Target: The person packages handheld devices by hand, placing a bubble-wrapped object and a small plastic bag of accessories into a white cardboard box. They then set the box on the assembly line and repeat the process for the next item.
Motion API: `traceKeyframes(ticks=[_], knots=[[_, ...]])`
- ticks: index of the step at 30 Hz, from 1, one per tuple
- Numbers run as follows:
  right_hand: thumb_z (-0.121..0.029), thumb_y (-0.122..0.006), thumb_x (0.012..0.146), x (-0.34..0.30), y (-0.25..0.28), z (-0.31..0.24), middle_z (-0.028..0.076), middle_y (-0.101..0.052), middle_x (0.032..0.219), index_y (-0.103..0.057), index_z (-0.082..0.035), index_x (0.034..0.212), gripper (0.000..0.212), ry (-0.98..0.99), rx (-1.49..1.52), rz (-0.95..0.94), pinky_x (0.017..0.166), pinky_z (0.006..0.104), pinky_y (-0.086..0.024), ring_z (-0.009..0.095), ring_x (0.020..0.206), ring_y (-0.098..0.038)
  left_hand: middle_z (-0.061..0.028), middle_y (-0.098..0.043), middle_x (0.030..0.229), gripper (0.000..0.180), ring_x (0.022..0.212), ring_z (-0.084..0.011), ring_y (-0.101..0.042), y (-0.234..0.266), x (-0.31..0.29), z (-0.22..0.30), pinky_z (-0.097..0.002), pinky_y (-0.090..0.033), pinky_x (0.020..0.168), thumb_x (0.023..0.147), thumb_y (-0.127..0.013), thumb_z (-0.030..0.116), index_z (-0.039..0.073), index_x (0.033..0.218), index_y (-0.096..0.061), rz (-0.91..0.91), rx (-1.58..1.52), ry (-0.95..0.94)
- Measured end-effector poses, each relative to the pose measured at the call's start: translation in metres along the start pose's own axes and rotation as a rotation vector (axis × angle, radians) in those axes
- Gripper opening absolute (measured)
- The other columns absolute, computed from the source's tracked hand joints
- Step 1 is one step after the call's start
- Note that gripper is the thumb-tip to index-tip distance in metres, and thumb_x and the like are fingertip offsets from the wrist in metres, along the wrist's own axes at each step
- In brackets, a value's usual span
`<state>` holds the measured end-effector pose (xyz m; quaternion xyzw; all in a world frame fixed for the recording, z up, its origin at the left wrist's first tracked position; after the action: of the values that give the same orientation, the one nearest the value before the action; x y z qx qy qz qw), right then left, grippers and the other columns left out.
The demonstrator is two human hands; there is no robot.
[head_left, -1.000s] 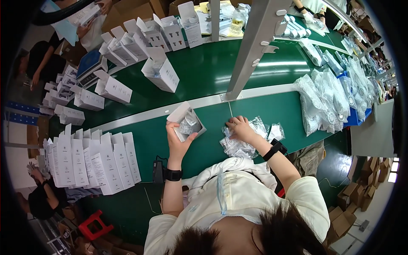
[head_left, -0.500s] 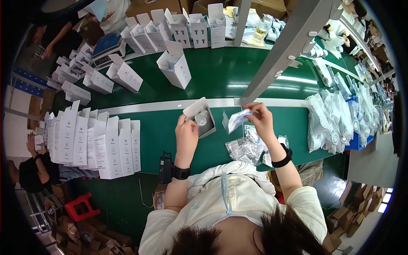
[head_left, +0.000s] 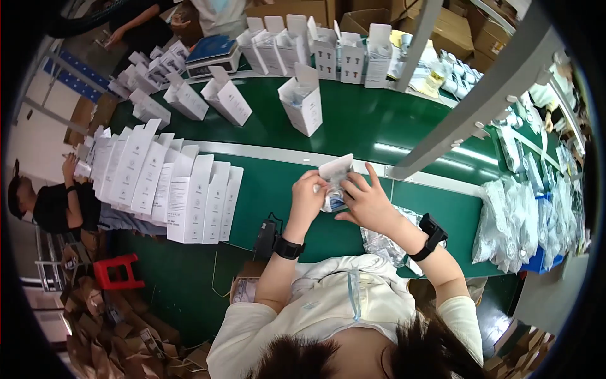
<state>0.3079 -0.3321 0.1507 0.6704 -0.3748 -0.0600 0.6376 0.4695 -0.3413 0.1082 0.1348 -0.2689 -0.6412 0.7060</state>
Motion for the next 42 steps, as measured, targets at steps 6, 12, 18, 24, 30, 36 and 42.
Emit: traceKeyframes(ticks=[6, 12, 18, 24, 30, 36, 42], knots=[[-0.014, -0.067, 0.066, -0.007, -0.019, -0.007, 0.004, -0.053, 0.093, -0.058, -0.007, 0.098, 0.035, 0.016, 0.123, 0.103, 0.094, 0.0462, -0.033, 0.023, 0.099, -0.048, -0.0118, -0.059, 0.092, 0.007, 0.079, -0.0251, -0.06, 0.009, -0.006, 0.003, -0.0292, -0.047, 0.066, 0.068, -0.063, -0.001, -0.002, 0.072, -0.058, -0.003, -0.127, 0.035], [-0.012, -0.069, 0.062, -0.017, -0.034, 0.012, 0.007, -0.053, 0.098, -0.057, -0.009, 0.098, 0.039, -0.144, 0.064, -0.005, 0.09, 0.047, -0.035, 0.025, 0.098, -0.049, -0.0097, -0.056, 0.103, 0.009, 0.091, -0.0196, -0.056, 0.059, -0.003, -0.001, -0.026, -0.046, 0.075, 0.076, -0.058, -0.003, -0.001, 0.084, -0.056, 0.166, -0.581, 0.18], [-0.016, -0.069, 0.064, -0.005, -0.021, 0.007, 0.007, -0.052, 0.101, -0.058, -0.009, 0.098, 0.037, -0.034, 0.119, 0.154, 0.092, 0.0481, -0.032, 0.026, 0.102, -0.047, -0.0135, -0.048, 0.116, 0.024, 0.108, -0.0297, -0.045, 0.173, -0.02, -0.023, -0.0403, -0.039, 0.088, 0.073, -0.063, 0.005, 0.002, 0.096, -0.055, 0.564, 0.741, 0.128], [-0.021, -0.07, 0.064, -0.027, -0.035, 0.015, 0.01, -0.044, 0.118, -0.058, -0.01, 0.103, 0.042, -0.072, 0.126, -0.052, 0.097, 0.0516, -0.027, 0.029, 0.11, -0.041, -0.0183, -0.04, 0.127, 0.06, 0.119, -0.0356, -0.034, 0.211, -0.039, -0.062, -0.0447, -0.033, 0.093, 0.07, -0.066, 0.008, 0.007, 0.124, -0.04, 0.266, 1.366, 0.546], [-0.026, -0.077, 0.06, -0.041, -0.058, 0.045, 0.014, -0.029, 0.134, -0.032, -0.008, 0.131, 0.086, -0.228, 0.673, 0.487, 0.103, 0.0507, -0.019, 0.03, 0.125, -0.028, -0.0226, -0.036, 0.13, 0.066, 0.121, -0.0371, -0.033, 0.198, -0.047, -0.039, -0.0376, -0.029, 0.098, 0.072, -0.059, -0.003, 0.004, 0.131, -0.031, 0.431, 0.935, 0.085], [-0.02, -0.078, 0.056, -0.006, -0.097, 0.072, 0.016, -0.028, 0.132, -0.022, -0.004, 0.134, 0.097, -0.578, 1.19, 0.392, 0.099, 0.0321, -0.029, 0.027, 0.121, -0.033, -0.0251, -0.019, 0.137, 0.065, 0.126, -0.0403, -0.02, 0.069, -0.055, -0.011, -0.0465, -0.027, 0.098, 0.077, -0.053, -0.001, -0.001, 0.133, -0.021, 0.096, 0.701, 0.206], [-0.015, -0.078, 0.056, 0.044, -0.098, 0.185, 0.016, -0.027, 0.13, -0.018, -0.002, 0.134, 0.1, -0.853, 0.639, 0.82, 0.099, 0.0345, -0.029, 0.029, 0.117, -0.035, -0.0254, -0.018, 0.136, 0.07, 0.122, -0.0447, -0.024, -0.027, -0.082, -0.042, -0.0594, -0.029, 0.089, 0.076, -0.057, 0.004, 0.002, 0.133, -0.017, -0.234, 0.887, 0.306]])
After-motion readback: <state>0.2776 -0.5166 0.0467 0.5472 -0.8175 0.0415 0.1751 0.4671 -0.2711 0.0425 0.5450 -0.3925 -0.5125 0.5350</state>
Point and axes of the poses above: each hand's wrist, its own x-axis towards the middle knuckle, its own y-axis out of the back of the hand, z = x × y, the point moved 2 cm from there along x, towards the middle knuckle
